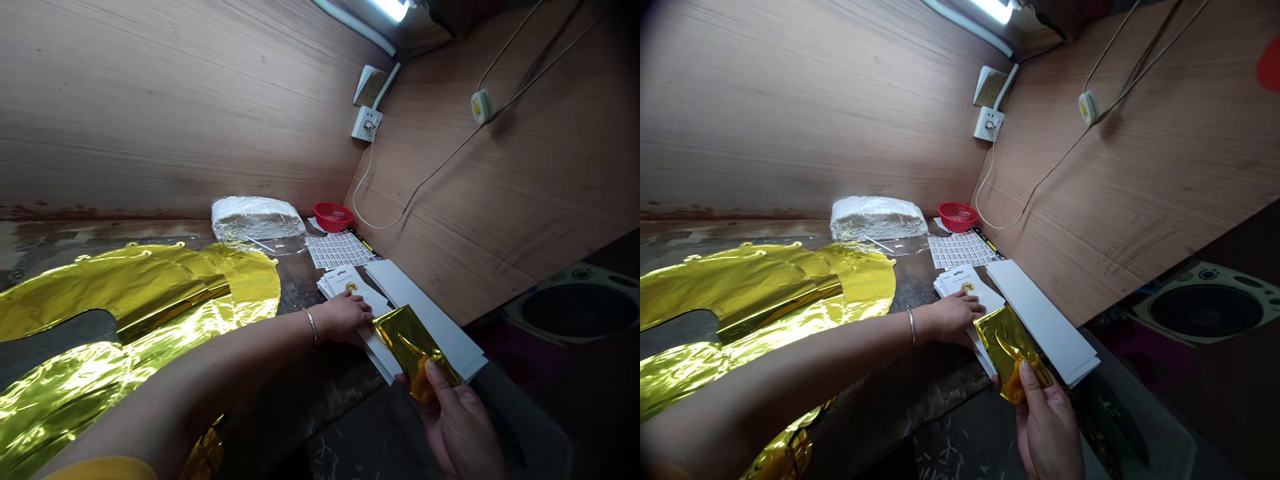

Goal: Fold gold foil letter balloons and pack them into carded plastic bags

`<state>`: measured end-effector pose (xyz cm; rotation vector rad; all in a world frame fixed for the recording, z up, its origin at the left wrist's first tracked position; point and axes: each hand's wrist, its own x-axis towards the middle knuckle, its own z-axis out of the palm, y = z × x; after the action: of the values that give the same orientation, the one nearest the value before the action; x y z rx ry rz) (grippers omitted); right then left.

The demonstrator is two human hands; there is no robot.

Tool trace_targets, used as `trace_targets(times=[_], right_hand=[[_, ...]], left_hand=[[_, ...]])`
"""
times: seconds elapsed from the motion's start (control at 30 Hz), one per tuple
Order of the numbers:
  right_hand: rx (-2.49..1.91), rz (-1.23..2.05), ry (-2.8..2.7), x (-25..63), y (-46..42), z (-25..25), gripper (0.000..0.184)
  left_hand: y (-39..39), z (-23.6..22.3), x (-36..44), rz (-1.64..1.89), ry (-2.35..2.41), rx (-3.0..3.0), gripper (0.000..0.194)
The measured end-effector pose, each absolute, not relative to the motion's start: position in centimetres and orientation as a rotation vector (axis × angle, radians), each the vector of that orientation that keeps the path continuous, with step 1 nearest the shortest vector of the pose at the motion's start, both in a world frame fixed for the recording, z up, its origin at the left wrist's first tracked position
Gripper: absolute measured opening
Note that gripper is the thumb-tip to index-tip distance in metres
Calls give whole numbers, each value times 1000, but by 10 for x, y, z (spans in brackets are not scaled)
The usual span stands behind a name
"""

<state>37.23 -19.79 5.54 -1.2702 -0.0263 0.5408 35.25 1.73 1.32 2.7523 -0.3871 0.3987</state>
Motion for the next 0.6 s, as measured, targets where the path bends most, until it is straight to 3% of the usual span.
trace_targets(times=[0.1, 0.23, 0.33, 0.43, 0.6], right_hand=[[-1281, 482, -7, 376, -207, 62, 52], [-1274, 290, -38, 387, -228, 74, 34], [-1276, 292, -37, 381, -221, 76, 29], [-1309, 570, -28, 346, -182, 67, 39], [-1268, 1156, -417, 254, -107, 40, 38]], left_hand=[[11, 18, 352, 472, -283, 2666, 31], [8, 39, 322, 686, 19, 2438, 43], [18, 53, 265, 746, 325, 1874, 39], [32, 52, 186, 772, 509, 1436, 35], [38, 29, 67, 842, 845, 1219, 44]])
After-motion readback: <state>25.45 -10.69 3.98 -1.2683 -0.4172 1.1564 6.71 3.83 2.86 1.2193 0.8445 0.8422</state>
